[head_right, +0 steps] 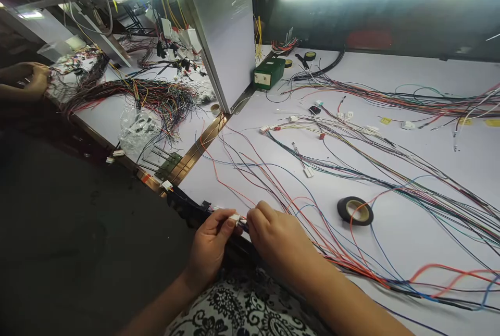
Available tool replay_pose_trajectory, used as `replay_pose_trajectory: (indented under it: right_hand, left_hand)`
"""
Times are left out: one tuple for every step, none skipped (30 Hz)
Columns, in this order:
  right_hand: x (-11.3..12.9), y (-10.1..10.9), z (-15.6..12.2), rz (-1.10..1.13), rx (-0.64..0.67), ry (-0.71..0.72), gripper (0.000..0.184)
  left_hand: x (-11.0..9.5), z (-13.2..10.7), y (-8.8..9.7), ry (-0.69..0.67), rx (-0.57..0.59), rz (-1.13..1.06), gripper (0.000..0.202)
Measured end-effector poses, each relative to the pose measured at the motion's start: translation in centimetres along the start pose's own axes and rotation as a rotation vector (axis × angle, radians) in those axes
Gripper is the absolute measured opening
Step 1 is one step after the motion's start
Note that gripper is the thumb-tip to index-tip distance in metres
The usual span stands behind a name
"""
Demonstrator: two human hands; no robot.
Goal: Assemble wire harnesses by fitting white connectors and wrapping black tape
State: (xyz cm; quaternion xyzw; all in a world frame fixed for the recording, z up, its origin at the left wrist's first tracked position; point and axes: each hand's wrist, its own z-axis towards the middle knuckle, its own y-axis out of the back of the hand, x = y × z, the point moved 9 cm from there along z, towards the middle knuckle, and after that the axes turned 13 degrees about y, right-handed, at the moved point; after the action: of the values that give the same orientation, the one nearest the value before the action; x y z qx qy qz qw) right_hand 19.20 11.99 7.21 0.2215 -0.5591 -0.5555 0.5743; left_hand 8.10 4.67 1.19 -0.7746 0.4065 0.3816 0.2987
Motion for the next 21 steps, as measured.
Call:
replay_pose_trajectory:
  right_hand:
    - [0.1, 0.0, 0.0, -0.008, -0.005, 0.004, 0.021]
    - [0.2, 0.0, 0.1, -0.005, -0.01, 0.0, 0.021]
    - [0.2, 0.0, 0.1, 0.012, -0.013, -0.014, 0.021]
    - [0.2, -0.1, 0.2, 0.041, -0.015, -0.037, 0.022]
    - [0.0, -0.1, 0.3, 0.075, -0.019, -0.062, 0.021]
    - [-0.1, -0.2, 0.4, 0.109, -0.025, -0.086, 0.021]
    - [-0.2, -0.2, 0.4, 0.135, -0.033, -0.106, 0.021]
    - [-0.2, -0.2, 0.4, 0.149, -0.043, -0.113, 0.022]
    - [-0.1, -0.1, 0.5, 0.147, -0.057, -0.104, 0.022]
    - [0.2, 0.0, 0.5, 0.132, -0.071, -0.083, 0.023]
    - [0.4, 0.0, 0.4, 0.112, -0.082, -0.056, 0.023]
    - [0.6, 0.1, 0.3, 0.087, -0.093, -0.032, 0.024]
    - [0.8, 0.2, 0.2, 0.061, -0.098, -0.016, 0.023]
    - [0.8, 0.2, 0.1, 0.036, -0.099, -0.012, 0.023]
    - [0.8, 0.2, -0.1, 0.018, -0.091, -0.013, 0.022]
    - [0.7, 0.2, -0.2, 0.005, -0.08, -0.015, 0.022]
    - [0.7, 0.1, -0.3, -0.002, -0.065, -0.013, 0.022]
    - [0.6, 0.0, -0.4, -0.001, -0.048, -0.006, 0.021]
    - [0.6, -0.1, -0.4, 0.008, -0.032, 0.0, 0.021]
    - [0.6, -0.1, -0.4, 0.025, -0.022, 0.0, 0.02]
    - [0.5, -0.2, -0.4, 0.047, -0.018, -0.006, 0.02]
  left_hand:
    - [-0.7, -0.3, 0.1, -0.078, -0.024, 0.088, 0.017]
    - [-1.2, -0.6, 0.2, -0.137, -0.043, 0.148, 0.016]
    - [-1.6, -0.8, 0.2, -0.172, -0.056, 0.182, 0.015]
    - [-1.7, -0.9, 0.3, -0.186, -0.062, 0.197, 0.014]
    - [-1.8, -0.9, 0.3, -0.188, -0.061, 0.201, 0.013]
    - [-1.8, -1.0, 0.3, -0.193, -0.057, 0.203, 0.013]
    - [-1.9, -1.0, 0.3, -0.213, -0.055, 0.21, 0.012]
    - [-2.2, -1.1, 0.3, -0.249, -0.058, 0.224, 0.012]
    - [-2.5, -1.3, 0.4, -0.296, -0.067, 0.244, 0.011]
    - [-2.8, -1.5, 0.4, -0.345, -0.081, 0.268, 0.011]
    - [-3.1, -1.7, 0.5, -0.381, -0.097, 0.291, 0.011]
    - [-3.2, -1.7, 0.5, -0.392, -0.105, 0.301, 0.01]
    - [-3.0, -1.5, 0.6, -0.361, -0.099, 0.294, 0.01]
    - [-2.4, -1.1, 0.7, -0.288, -0.079, 0.264, 0.011]
    - [-1.6, -0.7, 0.7, -0.186, -0.053, 0.212, 0.013]
    - [-0.7, -0.3, 0.8, -0.075, -0.025, 0.144, 0.017]
    - [0.3, -0.1, 0.8, 0.028, -0.001, 0.073, 0.021]
    - [1.0, 0.1, 0.8, 0.108, 0.016, 0.007, 0.024]
    - [1.5, 0.3, 0.7, 0.162, 0.026, -0.051, 0.026]
    - [1.9, 0.4, 0.7, 0.194, 0.032, -0.103, 0.028]
    - [2.1, 0.5, 0.6, 0.219, 0.042, -0.152, 0.029]
